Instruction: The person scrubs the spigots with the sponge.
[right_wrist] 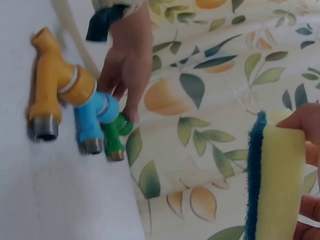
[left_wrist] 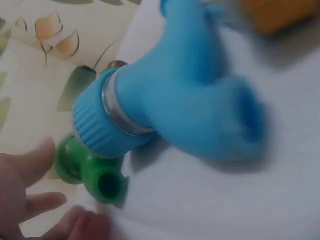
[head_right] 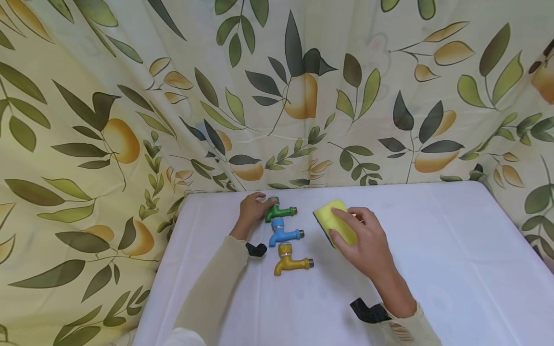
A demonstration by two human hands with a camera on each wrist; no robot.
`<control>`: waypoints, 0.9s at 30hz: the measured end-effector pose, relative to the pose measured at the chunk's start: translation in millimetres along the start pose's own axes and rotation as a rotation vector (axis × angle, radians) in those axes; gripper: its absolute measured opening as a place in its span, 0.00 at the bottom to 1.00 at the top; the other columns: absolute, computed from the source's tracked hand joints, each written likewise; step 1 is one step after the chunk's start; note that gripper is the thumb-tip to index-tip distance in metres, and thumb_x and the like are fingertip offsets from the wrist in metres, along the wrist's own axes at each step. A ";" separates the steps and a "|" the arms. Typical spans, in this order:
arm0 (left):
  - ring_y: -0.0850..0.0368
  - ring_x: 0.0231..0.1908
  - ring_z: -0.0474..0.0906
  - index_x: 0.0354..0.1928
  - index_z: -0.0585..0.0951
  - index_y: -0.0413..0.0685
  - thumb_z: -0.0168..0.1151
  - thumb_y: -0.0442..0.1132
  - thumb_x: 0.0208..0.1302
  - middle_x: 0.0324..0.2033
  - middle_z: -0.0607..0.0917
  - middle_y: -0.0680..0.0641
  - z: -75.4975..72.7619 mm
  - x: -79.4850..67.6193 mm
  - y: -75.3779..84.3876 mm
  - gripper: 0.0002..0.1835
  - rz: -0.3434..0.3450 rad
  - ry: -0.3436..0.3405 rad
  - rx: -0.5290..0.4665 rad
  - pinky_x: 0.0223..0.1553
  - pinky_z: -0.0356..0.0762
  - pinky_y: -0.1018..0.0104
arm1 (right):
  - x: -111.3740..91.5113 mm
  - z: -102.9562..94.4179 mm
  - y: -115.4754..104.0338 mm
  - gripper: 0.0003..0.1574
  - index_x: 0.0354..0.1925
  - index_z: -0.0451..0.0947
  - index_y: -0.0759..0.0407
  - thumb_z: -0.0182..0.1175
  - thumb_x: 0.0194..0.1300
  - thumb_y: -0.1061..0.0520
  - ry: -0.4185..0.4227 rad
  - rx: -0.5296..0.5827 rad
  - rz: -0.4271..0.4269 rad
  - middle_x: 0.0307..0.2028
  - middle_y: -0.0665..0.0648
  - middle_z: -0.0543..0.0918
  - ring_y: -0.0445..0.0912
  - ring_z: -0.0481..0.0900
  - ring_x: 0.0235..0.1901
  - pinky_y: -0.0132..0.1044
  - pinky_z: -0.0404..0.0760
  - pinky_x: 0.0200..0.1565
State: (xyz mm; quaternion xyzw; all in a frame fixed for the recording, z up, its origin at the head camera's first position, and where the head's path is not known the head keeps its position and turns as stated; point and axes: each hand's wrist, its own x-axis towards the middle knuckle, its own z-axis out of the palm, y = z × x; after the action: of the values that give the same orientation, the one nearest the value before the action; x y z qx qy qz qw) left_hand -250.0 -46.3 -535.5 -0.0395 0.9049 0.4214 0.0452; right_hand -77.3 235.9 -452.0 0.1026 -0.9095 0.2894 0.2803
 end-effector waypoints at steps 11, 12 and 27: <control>0.53 0.37 0.79 0.63 0.81 0.51 0.60 0.55 0.73 0.40 0.84 0.45 -34.3 -70.7 -6.6 0.24 0.138 0.072 0.214 0.30 0.76 0.60 | 13.8 33.7 44.1 0.30 0.65 0.78 0.53 0.66 0.67 0.47 -0.401 -0.133 0.128 0.55 0.72 0.78 0.65 0.78 0.50 0.58 0.80 0.41; 0.53 0.37 0.79 0.63 0.81 0.51 0.60 0.55 0.72 0.40 0.84 0.45 -38.1 -76.9 -7.3 0.24 0.140 0.066 0.235 0.29 0.76 0.61 | 13.6 38.3 47.7 0.30 0.65 0.77 0.54 0.65 0.68 0.46 -0.438 -0.145 0.128 0.55 0.72 0.78 0.66 0.78 0.50 0.59 0.80 0.42; 0.52 0.40 0.82 0.64 0.81 0.51 0.61 0.53 0.73 0.46 0.84 0.41 -76.2 -136.6 -26.1 0.23 0.212 0.027 0.263 0.35 0.80 0.58 | -1.4 44.6 79.5 0.42 0.73 0.68 0.50 0.56 0.72 0.31 -0.606 -0.209 0.174 0.62 0.73 0.73 0.68 0.73 0.59 0.67 0.79 0.51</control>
State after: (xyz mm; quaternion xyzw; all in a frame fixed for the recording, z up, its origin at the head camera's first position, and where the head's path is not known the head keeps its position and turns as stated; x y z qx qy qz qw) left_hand -115.3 -116.8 -490.8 0.0571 0.9518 0.3011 -0.0068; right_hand -124.0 274.4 -520.2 0.0767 -0.9816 0.1738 -0.0200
